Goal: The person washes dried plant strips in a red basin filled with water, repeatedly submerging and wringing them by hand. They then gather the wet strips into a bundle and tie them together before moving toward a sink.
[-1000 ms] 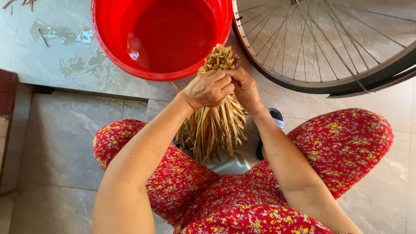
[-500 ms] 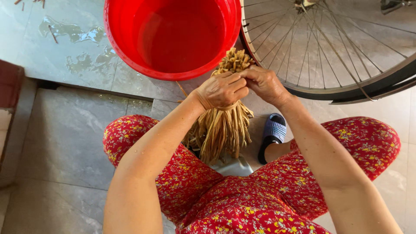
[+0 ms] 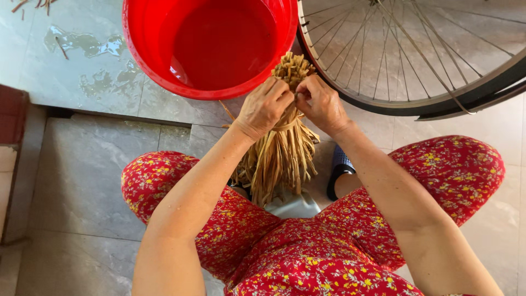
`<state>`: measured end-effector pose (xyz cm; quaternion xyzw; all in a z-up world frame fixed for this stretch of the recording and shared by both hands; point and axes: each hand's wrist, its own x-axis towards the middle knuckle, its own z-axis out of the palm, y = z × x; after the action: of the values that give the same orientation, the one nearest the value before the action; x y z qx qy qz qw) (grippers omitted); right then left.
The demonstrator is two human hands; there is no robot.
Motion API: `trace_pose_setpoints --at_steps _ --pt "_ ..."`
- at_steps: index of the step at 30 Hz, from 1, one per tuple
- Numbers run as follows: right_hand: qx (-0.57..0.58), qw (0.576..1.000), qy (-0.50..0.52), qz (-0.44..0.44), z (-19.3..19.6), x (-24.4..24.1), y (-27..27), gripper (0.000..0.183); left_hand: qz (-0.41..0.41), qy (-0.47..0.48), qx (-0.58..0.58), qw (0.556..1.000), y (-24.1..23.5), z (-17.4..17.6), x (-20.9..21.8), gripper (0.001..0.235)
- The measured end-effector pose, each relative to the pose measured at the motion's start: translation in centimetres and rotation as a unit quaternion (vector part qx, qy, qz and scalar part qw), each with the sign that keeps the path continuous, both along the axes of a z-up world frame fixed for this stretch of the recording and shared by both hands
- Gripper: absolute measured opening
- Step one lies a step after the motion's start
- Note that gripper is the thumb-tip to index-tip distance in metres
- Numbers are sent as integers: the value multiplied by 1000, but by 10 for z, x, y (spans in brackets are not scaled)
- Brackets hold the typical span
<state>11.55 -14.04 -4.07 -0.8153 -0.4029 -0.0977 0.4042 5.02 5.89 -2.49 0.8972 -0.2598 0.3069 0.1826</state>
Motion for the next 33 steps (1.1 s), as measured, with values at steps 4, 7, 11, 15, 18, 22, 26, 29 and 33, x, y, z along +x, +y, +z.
trace_pose_setpoints --at_steps 4,7,11,15,18,22,26,29,33 --pt "-22 998 -47 -39 -8 5 3 17 18 15 7 1000 -1 3 -4 9" --pt "-28 996 -75 -34 -16 7 4 17 28 5 17 999 -2 2 -8 8" --pt "-28 994 -87 -59 -28 13 9 17 45 1 49 998 -1 -3 -8 7" --pt "-19 995 -66 -75 -37 13 11 17 50 30 41 997 -1 -13 -9 5" --pt "-5 999 -3 -44 -36 15 9 16 110 76 -85 987 3 -25 -10 18" --pt "19 997 67 -27 -23 13 5 11 118 233 -321 910 14 -46 -12 103" --pt "22 995 94 7 -8 6 7 9 85 375 -367 847 6 -65 -15 143" --pt "19 993 119 7 5 0 7 9 93 374 -402 830 -4 -66 -15 128" --pt "17 976 217 -26 44 8 0 4 39 337 -464 818 0 -29 -1 113"
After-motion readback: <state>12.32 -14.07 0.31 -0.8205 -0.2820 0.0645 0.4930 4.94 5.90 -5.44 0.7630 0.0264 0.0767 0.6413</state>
